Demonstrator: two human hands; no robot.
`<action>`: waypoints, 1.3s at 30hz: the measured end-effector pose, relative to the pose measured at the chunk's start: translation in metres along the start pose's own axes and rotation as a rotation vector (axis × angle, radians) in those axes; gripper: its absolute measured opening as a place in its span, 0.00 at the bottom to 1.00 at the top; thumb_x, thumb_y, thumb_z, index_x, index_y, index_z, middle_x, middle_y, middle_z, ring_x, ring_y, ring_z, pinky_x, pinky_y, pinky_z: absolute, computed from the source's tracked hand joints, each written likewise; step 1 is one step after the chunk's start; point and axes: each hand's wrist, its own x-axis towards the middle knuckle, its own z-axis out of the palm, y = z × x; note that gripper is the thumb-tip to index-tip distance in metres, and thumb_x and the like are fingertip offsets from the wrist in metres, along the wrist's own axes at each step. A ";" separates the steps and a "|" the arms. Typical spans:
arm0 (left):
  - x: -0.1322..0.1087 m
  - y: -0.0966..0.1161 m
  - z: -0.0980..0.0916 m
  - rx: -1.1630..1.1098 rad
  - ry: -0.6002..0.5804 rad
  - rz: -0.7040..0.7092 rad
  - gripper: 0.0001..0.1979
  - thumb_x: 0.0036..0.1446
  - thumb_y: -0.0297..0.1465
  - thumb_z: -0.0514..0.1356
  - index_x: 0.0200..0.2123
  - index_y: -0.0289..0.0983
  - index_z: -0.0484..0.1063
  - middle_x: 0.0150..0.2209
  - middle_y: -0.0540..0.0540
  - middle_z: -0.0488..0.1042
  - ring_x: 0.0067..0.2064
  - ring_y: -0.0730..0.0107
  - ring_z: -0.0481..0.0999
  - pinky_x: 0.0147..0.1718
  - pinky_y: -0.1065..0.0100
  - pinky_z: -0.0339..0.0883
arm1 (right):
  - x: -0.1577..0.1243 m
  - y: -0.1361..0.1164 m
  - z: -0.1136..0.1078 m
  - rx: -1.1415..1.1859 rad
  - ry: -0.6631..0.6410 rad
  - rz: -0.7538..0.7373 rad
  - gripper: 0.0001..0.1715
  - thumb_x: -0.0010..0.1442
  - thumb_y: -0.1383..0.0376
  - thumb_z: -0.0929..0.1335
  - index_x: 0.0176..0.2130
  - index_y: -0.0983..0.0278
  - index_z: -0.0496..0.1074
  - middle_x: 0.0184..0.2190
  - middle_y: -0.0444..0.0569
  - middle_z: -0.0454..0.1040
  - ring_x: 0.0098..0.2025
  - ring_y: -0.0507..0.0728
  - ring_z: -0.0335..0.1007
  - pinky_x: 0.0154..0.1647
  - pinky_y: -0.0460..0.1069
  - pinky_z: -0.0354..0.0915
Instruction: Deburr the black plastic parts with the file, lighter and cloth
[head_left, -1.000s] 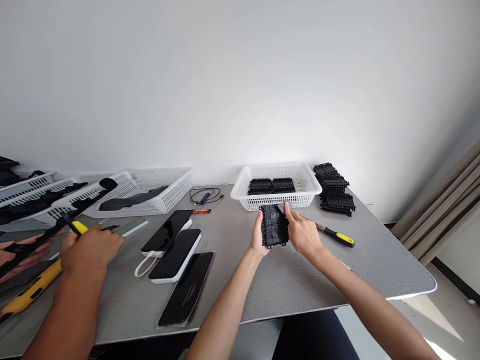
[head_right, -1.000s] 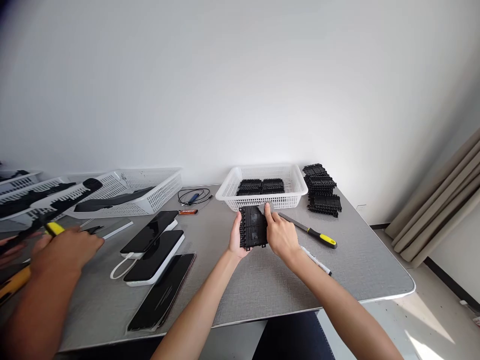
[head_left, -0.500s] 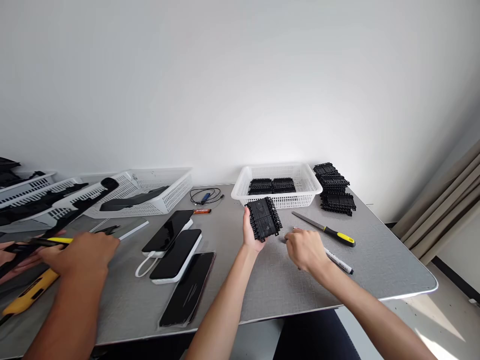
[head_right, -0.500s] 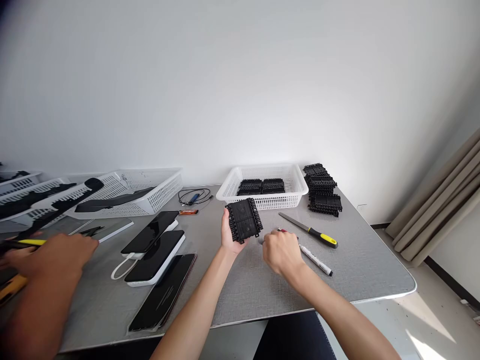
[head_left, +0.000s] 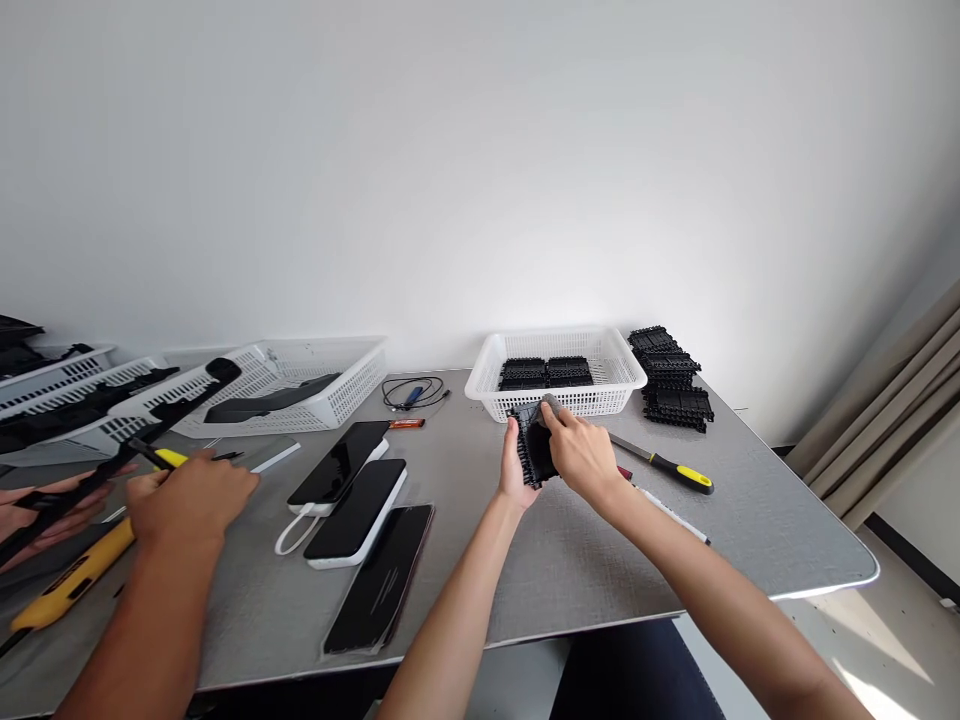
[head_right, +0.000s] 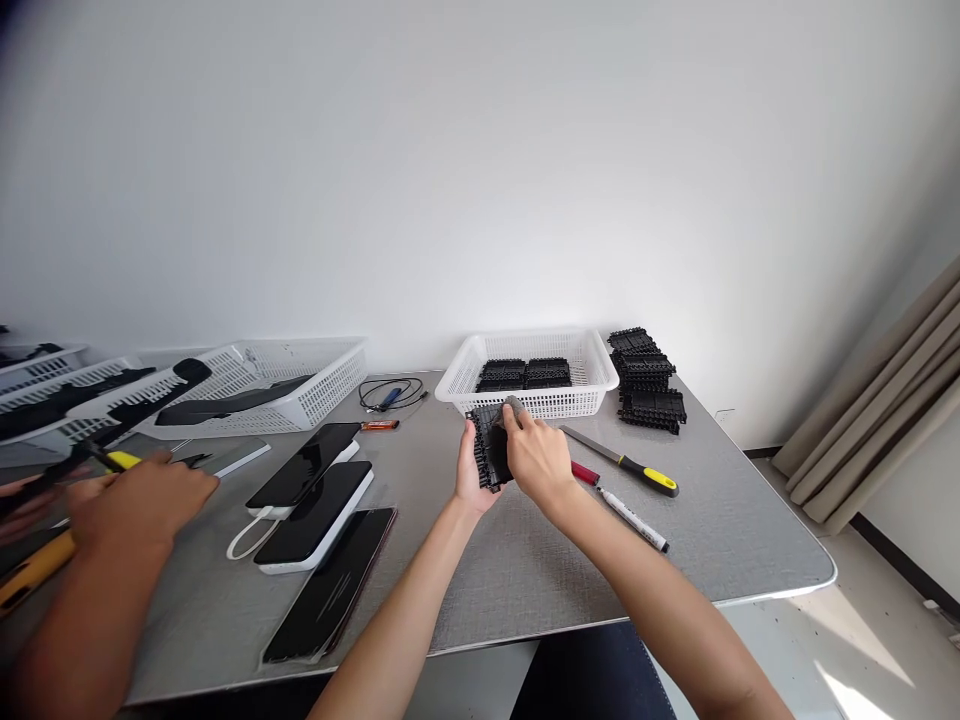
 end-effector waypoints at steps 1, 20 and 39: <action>0.000 -0.001 0.000 0.008 0.000 0.000 0.29 0.62 0.52 0.55 0.54 0.37 0.76 0.47 0.38 0.82 0.55 0.50 0.78 0.49 0.58 0.74 | 0.000 -0.002 0.001 -0.005 0.000 0.011 0.33 0.69 0.70 0.54 0.71 0.68 0.54 0.52 0.63 0.75 0.44 0.61 0.78 0.38 0.51 0.71; 0.000 0.007 0.003 -0.078 0.068 0.138 0.25 0.63 0.51 0.55 0.40 0.35 0.79 0.34 0.41 0.83 0.42 0.56 0.83 0.40 0.63 0.77 | -0.049 -0.022 0.020 -0.029 -0.193 0.000 0.34 0.66 0.74 0.56 0.69 0.74 0.55 0.53 0.69 0.75 0.38 0.61 0.80 0.33 0.51 0.70; 0.000 -0.004 -0.002 0.037 -0.035 0.036 0.27 0.64 0.51 0.54 0.53 0.38 0.77 0.47 0.40 0.82 0.55 0.51 0.78 0.50 0.59 0.73 | -0.010 -0.002 -0.006 0.075 0.002 0.058 0.34 0.69 0.70 0.54 0.71 0.67 0.54 0.49 0.61 0.77 0.40 0.61 0.79 0.36 0.51 0.68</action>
